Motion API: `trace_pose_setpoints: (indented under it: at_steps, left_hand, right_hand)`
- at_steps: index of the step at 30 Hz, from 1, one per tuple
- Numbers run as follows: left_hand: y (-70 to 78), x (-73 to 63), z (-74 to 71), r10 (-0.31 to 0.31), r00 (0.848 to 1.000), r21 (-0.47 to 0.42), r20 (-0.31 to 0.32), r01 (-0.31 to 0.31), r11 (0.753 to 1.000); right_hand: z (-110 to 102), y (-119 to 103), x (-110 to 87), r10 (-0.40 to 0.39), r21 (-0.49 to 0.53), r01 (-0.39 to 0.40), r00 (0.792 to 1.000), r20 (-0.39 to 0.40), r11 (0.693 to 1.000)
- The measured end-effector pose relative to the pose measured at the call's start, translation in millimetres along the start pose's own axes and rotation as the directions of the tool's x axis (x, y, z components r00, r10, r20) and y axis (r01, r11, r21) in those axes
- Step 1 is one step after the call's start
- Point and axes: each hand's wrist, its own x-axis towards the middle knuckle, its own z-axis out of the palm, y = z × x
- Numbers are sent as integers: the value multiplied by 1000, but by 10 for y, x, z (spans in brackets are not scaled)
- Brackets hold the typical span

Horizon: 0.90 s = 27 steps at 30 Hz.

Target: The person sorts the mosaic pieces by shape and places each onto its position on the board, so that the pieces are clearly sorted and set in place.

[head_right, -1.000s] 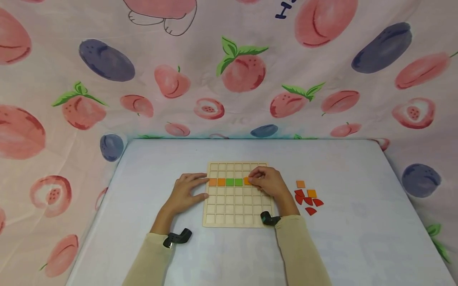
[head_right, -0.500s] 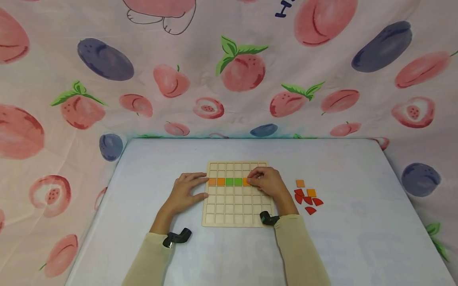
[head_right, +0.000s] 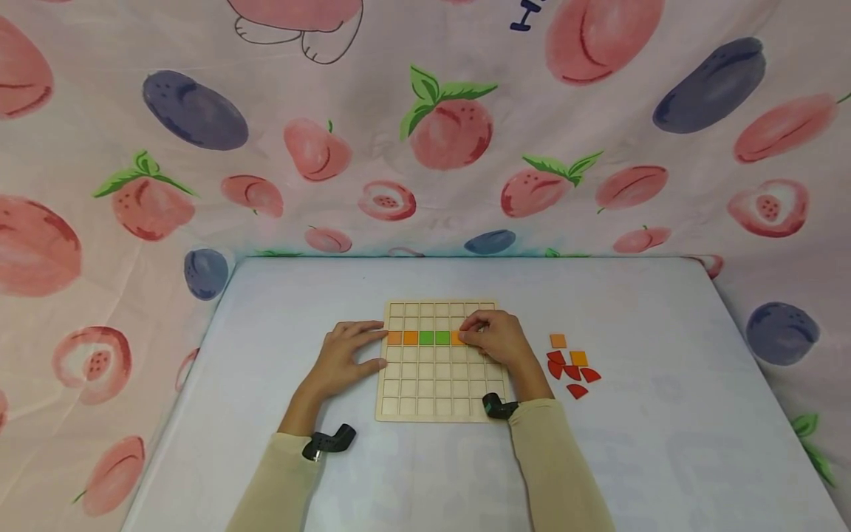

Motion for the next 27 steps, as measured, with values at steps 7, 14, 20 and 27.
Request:
trace_pose_setpoints:
  at_steps: [7, 14, 20, 27]
  left_hand:
    - [9, -5, -10, 5, 1000, -2, -2, -5, 1000]
    - [14, -3, -11, 8, 1000, -1, -7, -8, 1000]
    - [3, 4, 1, 0, 1000, 0, -7, 0, 1000]
    - [13, 0, 0, -1, 1000, -1, -9, 1, 1000]
  right_hand:
    - [8, 9, 6, -22, -44, 22, 1000, -12, 999]
    - [11, 10, 12, -26, -59, 25, 1000, -13, 998]
    - [13, 9, 16, -33, -65, 31, 999, -18, 997]
    - [-13, -11, 9, -4, -45, 4, 1000, 4, 999]
